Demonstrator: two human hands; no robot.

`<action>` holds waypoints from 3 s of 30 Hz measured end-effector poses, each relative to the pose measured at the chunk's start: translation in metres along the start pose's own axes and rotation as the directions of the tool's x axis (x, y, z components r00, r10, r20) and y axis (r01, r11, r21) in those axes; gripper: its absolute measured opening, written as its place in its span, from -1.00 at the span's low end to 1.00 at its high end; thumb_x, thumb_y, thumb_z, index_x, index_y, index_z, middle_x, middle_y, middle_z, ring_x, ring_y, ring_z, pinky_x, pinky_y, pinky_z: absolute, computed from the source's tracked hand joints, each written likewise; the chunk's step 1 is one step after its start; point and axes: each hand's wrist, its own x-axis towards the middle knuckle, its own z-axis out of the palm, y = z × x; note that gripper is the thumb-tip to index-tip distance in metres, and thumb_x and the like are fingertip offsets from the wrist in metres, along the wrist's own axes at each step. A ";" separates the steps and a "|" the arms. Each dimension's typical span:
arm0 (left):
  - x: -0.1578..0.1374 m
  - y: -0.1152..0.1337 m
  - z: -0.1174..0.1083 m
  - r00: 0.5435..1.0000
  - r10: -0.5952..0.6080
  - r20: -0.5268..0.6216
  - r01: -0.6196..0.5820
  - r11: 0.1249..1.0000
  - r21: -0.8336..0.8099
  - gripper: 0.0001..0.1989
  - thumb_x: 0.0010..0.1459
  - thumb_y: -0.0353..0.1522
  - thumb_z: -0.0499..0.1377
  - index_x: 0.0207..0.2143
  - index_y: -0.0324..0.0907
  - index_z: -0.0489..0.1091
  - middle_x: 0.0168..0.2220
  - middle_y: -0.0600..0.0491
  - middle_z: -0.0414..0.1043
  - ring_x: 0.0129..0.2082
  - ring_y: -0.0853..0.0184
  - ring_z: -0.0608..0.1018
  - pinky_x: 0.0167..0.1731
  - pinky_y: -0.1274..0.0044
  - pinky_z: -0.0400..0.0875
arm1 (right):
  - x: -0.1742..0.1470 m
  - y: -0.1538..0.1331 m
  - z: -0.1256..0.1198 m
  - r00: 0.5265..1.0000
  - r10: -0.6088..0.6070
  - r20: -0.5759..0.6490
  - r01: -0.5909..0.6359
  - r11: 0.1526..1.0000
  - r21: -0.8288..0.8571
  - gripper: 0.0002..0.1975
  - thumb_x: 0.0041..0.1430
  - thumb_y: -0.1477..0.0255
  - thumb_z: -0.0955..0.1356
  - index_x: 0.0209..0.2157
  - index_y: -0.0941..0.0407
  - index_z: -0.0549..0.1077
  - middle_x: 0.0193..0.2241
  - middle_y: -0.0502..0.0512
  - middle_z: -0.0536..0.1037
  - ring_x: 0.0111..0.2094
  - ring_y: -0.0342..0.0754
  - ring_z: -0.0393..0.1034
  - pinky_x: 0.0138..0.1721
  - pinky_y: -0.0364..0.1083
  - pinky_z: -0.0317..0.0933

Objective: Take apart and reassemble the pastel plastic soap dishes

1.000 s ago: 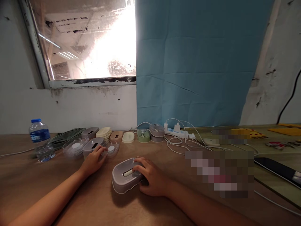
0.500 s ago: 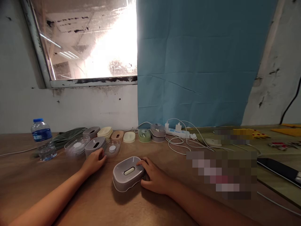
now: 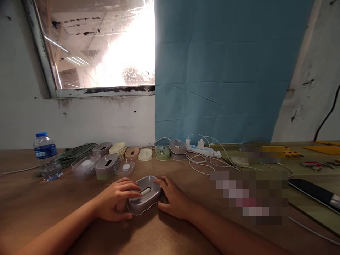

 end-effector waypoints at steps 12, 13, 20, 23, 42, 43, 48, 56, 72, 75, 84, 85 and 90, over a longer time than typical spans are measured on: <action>-0.004 -0.011 0.013 0.940 -0.314 -0.134 0.241 0.889 -0.389 -0.62 0.08 -0.23 0.15 -0.09 -0.23 0.43 -0.23 -0.04 0.52 -0.28 0.28 0.52 -0.26 0.54 0.38 | 0.001 -0.005 -0.003 0.955 -0.250 -0.159 0.229 0.963 -0.143 -0.60 -0.10 0.66 0.24 -0.16 0.10 0.24 -0.16 0.14 0.31 -0.11 0.02 0.22 -0.07 0.00 0.18; -0.004 -0.012 0.012 0.936 -0.325 -0.135 0.248 0.881 -0.403 -0.62 0.08 -0.23 0.15 -0.09 -0.24 0.43 -0.24 -0.03 0.52 -0.30 0.28 0.51 -0.27 0.55 0.38 | 0.001 -0.006 -0.004 0.953 -0.256 -0.161 0.234 0.961 -0.144 -0.59 -0.11 0.66 0.25 -0.15 0.10 0.25 -0.16 0.14 0.31 -0.11 0.02 0.22 -0.07 -0.01 0.18; -0.003 -0.013 0.011 0.923 -0.363 -0.129 0.269 0.848 -0.457 -0.62 0.09 -0.25 0.15 -0.07 -0.25 0.42 -0.27 -0.02 0.53 -0.30 0.28 0.51 -0.27 0.56 0.36 | 0.002 -0.007 -0.008 0.943 -0.285 -0.171 0.257 0.952 -0.167 -0.61 -0.07 0.65 0.24 -0.15 0.10 0.28 -0.21 0.13 0.34 -0.16 0.01 0.24 -0.12 -0.01 0.21; -0.003 -0.012 0.012 0.926 -0.354 -0.130 0.257 0.846 -0.466 -0.64 0.08 -0.26 0.16 -0.10 -0.26 0.44 -0.26 -0.03 0.53 -0.29 0.28 0.51 -0.26 0.56 0.36 | 0.002 -0.007 -0.008 0.942 -0.290 -0.167 0.260 0.949 -0.178 -0.69 -0.02 0.63 0.24 -0.19 0.10 0.29 -0.23 0.13 0.35 -0.18 0.00 0.25 -0.15 -0.02 0.22; -0.004 -0.010 0.016 0.918 -0.327 -0.226 0.184 0.853 -0.488 -0.69 0.09 -0.29 0.14 -0.16 -0.28 0.45 -0.21 -0.06 0.51 -0.25 0.26 0.51 -0.22 0.52 0.37 | 0.004 -0.007 -0.005 0.915 -0.308 -0.259 0.259 0.943 -0.208 -0.86 0.21 0.55 0.18 -0.32 0.07 0.32 -0.36 0.08 0.40 -0.32 -0.07 0.33 -0.27 -0.11 0.26; -0.004 -0.009 0.016 0.910 -0.345 -0.231 0.195 0.846 -0.496 -0.69 0.09 -0.28 0.14 -0.17 -0.29 0.46 -0.22 -0.06 0.51 -0.26 0.27 0.51 -0.24 0.52 0.37 | 0.003 -0.008 -0.005 0.914 -0.308 -0.264 0.260 0.945 -0.200 -0.87 0.20 0.55 0.18 -0.31 0.07 0.31 -0.35 0.08 0.39 -0.32 -0.08 0.33 -0.27 -0.11 0.26; -0.004 -0.011 0.019 0.856 -0.465 -0.225 0.263 0.767 -0.585 -0.63 0.11 -0.21 0.11 -0.19 -0.34 0.45 -0.34 -0.05 0.52 -0.38 0.30 0.50 -0.39 0.55 0.38 | 0.001 -0.006 -0.004 0.896 -0.345 -0.279 0.296 0.933 -0.203 -0.87 0.16 0.58 0.20 -0.33 0.07 0.30 -0.37 0.07 0.37 -0.33 -0.09 0.32 -0.29 -0.12 0.26; -0.016 -0.030 -0.004 0.732 -0.233 -0.640 0.299 0.954 -0.005 -0.75 0.14 -0.31 0.09 -0.12 -0.15 0.40 -0.11 -0.01 0.46 -0.05 0.22 0.40 0.02 0.34 0.15 | -0.001 0.003 0.000 0.913 -0.375 -0.158 0.348 0.921 -0.175 -0.86 0.10 0.60 0.20 -0.41 0.09 0.28 -0.34 0.08 0.37 -0.33 -0.10 0.30 -0.31 -0.14 0.23; -0.051 -0.084 -0.012 0.697 -0.362 -0.619 0.694 0.559 0.454 -0.70 0.25 -0.33 -0.09 -0.04 -0.16 0.31 -0.11 -0.08 0.44 -0.06 0.16 0.36 -0.07 0.30 0.02 | 0.000 -0.002 -0.003 0.916 -0.400 -0.034 0.383 0.896 -0.226 -0.85 0.01 0.63 0.21 -0.44 0.10 0.31 -0.34 0.06 0.40 -0.36 -0.11 0.29 -0.30 -0.14 0.19; -0.052 -0.088 -0.010 0.691 -0.384 -0.612 0.702 0.557 0.443 -0.69 0.24 -0.32 -0.09 -0.04 -0.16 0.31 -0.11 -0.09 0.44 -0.06 0.16 0.37 -0.06 0.30 0.05 | 0.000 -0.002 -0.003 0.918 -0.395 -0.029 0.380 0.899 -0.219 -0.85 0.03 0.62 0.20 -0.44 0.09 0.31 -0.34 0.06 0.40 -0.36 -0.11 0.30 -0.31 -0.14 0.20; -0.055 -0.097 -0.005 0.689 -0.392 -0.609 0.705 0.558 0.438 -0.68 0.25 -0.30 -0.10 -0.06 -0.18 0.33 -0.12 -0.09 0.45 -0.07 0.15 0.37 -0.03 0.31 0.04 | -0.001 -0.002 -0.003 0.924 -0.382 -0.022 0.368 0.905 -0.214 -0.85 0.01 0.62 0.22 -0.44 0.09 0.32 -0.34 0.05 0.40 -0.36 -0.12 0.30 -0.29 -0.14 0.20; -0.055 -0.098 -0.005 0.688 -0.397 -0.607 0.706 0.560 0.434 -0.68 0.25 -0.30 -0.10 -0.06 -0.18 0.32 -0.12 -0.09 0.44 -0.07 0.15 0.37 -0.03 0.30 0.04 | -0.001 -0.002 -0.003 0.924 -0.382 -0.022 0.369 0.906 -0.209 -0.85 0.01 0.62 0.22 -0.44 0.09 0.32 -0.33 0.05 0.39 -0.35 -0.12 0.30 -0.29 -0.15 0.19; -0.054 -0.095 -0.007 0.682 -0.421 -0.598 0.713 0.564 0.416 -0.69 0.25 -0.31 -0.09 -0.06 -0.18 0.32 -0.11 -0.07 0.44 -0.06 0.13 0.37 -0.03 0.27 0.03 | -0.001 -0.002 -0.004 0.929 -0.370 -0.005 0.362 0.911 -0.196 -0.85 0.01 0.63 0.23 -0.43 0.10 0.32 -0.31 0.05 0.39 -0.35 -0.12 0.29 -0.29 -0.15 0.19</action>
